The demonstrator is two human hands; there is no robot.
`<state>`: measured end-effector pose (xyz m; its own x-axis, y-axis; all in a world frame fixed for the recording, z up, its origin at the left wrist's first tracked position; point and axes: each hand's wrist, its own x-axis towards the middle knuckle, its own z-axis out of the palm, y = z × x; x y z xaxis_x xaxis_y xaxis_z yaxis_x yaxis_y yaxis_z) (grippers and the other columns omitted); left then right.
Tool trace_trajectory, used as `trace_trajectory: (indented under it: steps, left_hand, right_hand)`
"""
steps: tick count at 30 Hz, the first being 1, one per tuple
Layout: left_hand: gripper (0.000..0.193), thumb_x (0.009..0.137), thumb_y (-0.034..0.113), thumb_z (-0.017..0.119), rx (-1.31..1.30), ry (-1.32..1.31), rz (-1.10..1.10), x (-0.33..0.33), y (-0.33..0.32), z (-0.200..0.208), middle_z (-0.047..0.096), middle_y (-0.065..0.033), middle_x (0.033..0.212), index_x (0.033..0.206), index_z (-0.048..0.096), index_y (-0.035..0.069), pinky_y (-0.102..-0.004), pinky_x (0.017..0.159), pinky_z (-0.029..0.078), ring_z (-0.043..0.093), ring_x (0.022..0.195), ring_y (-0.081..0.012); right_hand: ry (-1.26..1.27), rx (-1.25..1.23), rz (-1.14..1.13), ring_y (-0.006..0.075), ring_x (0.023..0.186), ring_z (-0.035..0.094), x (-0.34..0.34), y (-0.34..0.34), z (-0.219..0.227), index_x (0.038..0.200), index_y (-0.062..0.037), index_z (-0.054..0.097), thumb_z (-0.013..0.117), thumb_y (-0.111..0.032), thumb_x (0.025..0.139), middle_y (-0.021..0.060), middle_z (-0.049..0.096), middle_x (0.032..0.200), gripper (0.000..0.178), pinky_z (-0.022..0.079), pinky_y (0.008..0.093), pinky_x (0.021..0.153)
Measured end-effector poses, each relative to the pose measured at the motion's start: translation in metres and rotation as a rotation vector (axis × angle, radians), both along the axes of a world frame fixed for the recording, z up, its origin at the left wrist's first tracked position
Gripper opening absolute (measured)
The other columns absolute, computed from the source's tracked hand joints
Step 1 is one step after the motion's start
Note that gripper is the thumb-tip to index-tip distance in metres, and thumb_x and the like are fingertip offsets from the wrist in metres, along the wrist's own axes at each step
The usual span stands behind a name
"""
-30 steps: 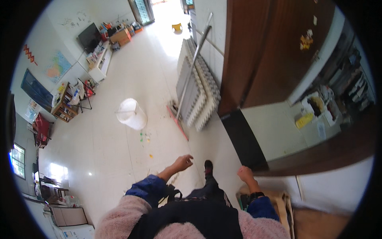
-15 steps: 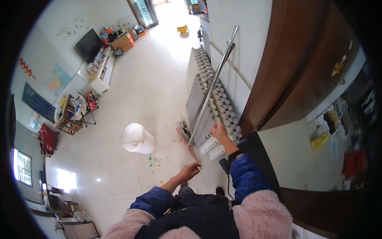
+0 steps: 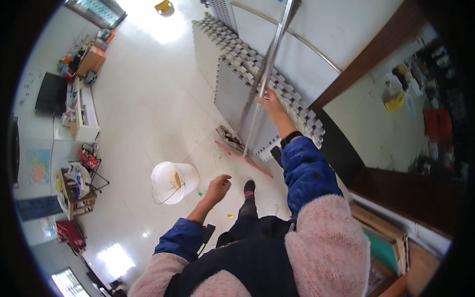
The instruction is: The person sweeps a tiled floor with a broom, gathering debris into a pile. They move a foam mat aside to access the area underneath, then sweep under a table and around large water bottles. The person uses a dustpan to collect the swept debris.
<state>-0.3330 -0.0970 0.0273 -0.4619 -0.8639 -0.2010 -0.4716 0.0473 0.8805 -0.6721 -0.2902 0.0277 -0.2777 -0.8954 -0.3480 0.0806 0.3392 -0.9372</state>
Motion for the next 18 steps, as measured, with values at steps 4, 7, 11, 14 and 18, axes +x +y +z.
trace_trajectory:
  steps: [4, 7, 11, 14, 18]
  left_hand:
    - [0.023, 0.077, 0.008, 0.061, 0.014, -0.065, -0.124, 0.023, -0.035, 0.023, 0.062, -0.0119, 0.079, 0.1, 0.058, 0.004, -0.0314, 0.064, 0.05, 0.061, 0.068, -0.0225]
    - [0.024, 0.077, 0.006, 0.061, -0.062, -0.019, -0.226, 0.022, -0.056, 0.036, 0.06, -0.0114, 0.079, 0.101, 0.058, 0.004, -0.0313, 0.063, 0.049, 0.059, 0.066, -0.0219]
    - [0.025, 0.078, 0.006, 0.061, -0.055, -0.088, -0.153, 0.04, -0.056, 0.038, 0.06, -0.0109, 0.079, 0.103, 0.057, 0.004, -0.0306, 0.063, 0.049, 0.06, 0.067, -0.0203]
    - [0.027, 0.079, 0.007, 0.062, 0.111, -0.152, -0.208, 0.077, -0.048, 0.029, 0.062, -0.0113, 0.083, 0.105, 0.057, 0.004, -0.0295, 0.064, 0.05, 0.061, 0.071, -0.0191]
    - [0.022, 0.078, 0.007, 0.061, 0.037, -0.244, -0.046, 0.119, -0.04, 0.008, 0.062, -0.0132, 0.082, 0.1, 0.059, 0.004, -0.0312, 0.065, 0.05, 0.063, 0.072, -0.0225]
  right_hand:
    - [0.235, -0.069, -0.029, 0.0265, 0.115, 0.044, 0.029, -0.017, -0.034, 0.132, -0.0004, 0.033, 0.075, -0.022, 0.069, 0.0176, 0.044, 0.125, 0.079, 0.035, 0.0348, 0.096]
    - [0.115, -0.207, -0.079, 0.0298, 0.124, 0.035, 0.042, -0.053, -0.052, 0.137, 0.0005, 0.023, 0.075, -0.024, 0.069, 0.0202, 0.036, 0.134, 0.089, 0.031, 0.0375, 0.101]
    - [-0.088, -0.018, -0.083, 0.0324, 0.132, 0.023, 0.058, -0.083, -0.071, 0.14, 0.0005, 0.011, 0.073, -0.022, 0.072, 0.0226, 0.024, 0.142, 0.095, 0.028, 0.0395, 0.103]
    - [-0.099, 0.015, -0.154, 0.0323, 0.13, 0.029, 0.065, -0.082, -0.091, 0.14, 0.0009, 0.016, 0.073, -0.025, 0.07, 0.0241, 0.027, 0.14, 0.094, 0.028, 0.0389, 0.103]
    - [0.031, 0.024, -0.234, 0.0332, 0.123, 0.039, 0.066, -0.065, -0.128, 0.136, 0.0019, 0.026, 0.072, -0.019, 0.07, 0.0224, 0.036, 0.135, 0.083, 0.036, 0.0388, 0.097]
